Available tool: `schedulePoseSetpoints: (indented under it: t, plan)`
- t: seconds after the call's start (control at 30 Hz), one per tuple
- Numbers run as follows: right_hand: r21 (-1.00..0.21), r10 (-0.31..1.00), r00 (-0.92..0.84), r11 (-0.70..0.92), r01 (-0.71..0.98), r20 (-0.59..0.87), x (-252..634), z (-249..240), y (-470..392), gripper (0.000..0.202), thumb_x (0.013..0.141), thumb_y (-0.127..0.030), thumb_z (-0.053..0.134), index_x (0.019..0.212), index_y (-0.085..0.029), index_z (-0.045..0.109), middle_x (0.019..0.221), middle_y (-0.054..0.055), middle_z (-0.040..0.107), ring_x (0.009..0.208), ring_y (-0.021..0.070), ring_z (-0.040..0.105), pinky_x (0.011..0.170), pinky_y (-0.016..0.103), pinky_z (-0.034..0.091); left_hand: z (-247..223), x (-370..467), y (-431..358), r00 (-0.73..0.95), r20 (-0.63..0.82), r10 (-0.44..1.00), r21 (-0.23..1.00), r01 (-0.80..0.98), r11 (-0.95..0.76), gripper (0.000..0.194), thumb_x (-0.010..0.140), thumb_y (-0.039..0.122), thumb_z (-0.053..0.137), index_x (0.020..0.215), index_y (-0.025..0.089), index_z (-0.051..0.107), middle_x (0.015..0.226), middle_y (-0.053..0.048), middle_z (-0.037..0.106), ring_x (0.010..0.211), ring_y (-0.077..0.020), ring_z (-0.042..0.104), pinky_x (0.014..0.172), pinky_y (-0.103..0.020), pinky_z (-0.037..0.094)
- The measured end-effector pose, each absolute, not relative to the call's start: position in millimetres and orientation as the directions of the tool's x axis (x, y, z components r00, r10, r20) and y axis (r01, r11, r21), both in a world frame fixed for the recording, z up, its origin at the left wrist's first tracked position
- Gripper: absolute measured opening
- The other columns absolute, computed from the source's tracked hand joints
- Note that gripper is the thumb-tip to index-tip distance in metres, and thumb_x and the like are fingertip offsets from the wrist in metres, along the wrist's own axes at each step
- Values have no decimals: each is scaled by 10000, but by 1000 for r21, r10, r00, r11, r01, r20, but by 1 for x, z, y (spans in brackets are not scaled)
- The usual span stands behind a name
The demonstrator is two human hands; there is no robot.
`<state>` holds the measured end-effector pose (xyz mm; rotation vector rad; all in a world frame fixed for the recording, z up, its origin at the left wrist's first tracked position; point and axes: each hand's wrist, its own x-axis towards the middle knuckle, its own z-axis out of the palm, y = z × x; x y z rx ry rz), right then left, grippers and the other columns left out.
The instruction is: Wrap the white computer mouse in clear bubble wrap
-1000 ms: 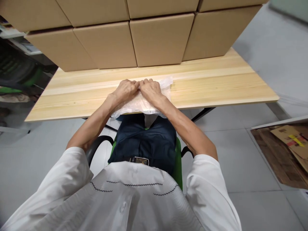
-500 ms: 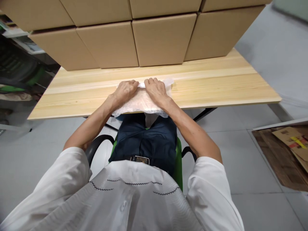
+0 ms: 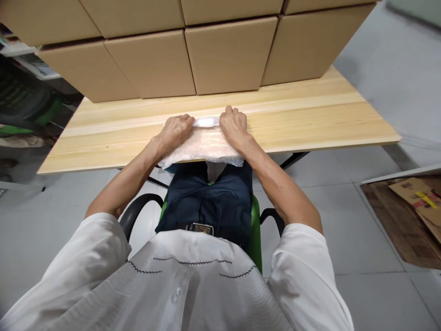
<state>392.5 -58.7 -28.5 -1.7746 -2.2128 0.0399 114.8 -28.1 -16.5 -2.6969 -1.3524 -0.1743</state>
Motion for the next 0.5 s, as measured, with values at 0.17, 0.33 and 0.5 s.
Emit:
schedulePoseSetpoints:
  t: [0.17, 0.33, 0.5]
  plan:
    - [-82, 977, -178, 188, 979, 118, 389, -11, -69, 607, 1184, -42, 349, 1579, 105, 786, 1591, 482, 721, 1473, 564, 715, 1161, 701, 606, -4, 111, -34, 584, 71, 809, -150, 808, -570, 427, 1153, 95, 514, 1442, 99, 827, 1385, -318, 885, 1225, -430, 857, 1018, -508, 640]
    - [-2, 985, -157, 158, 987, 66, 385, -2, -74, 557, 1194, -82, 463, 1621, 114, 761, 1576, 462, 732, 1460, 527, 710, 1163, 642, 607, 11, 111, -44, 541, -11, 841, -197, 823, -532, 471, 1168, 82, 501, 1535, 28, 792, 1462, -371, 866, 1255, -465, 865, 986, -508, 608]
    - [13, 988, -150, 149, 989, 42, 384, 4, -78, 596, 1176, -25, 375, 1609, 130, 755, 1588, 466, 715, 1445, 512, 706, 1151, 612, 591, 14, 108, -47, 529, -2, 849, -171, 836, -522, 476, 1184, 62, 469, 1523, 28, 801, 1442, -367, 871, 1224, -447, 875, 955, -481, 586]
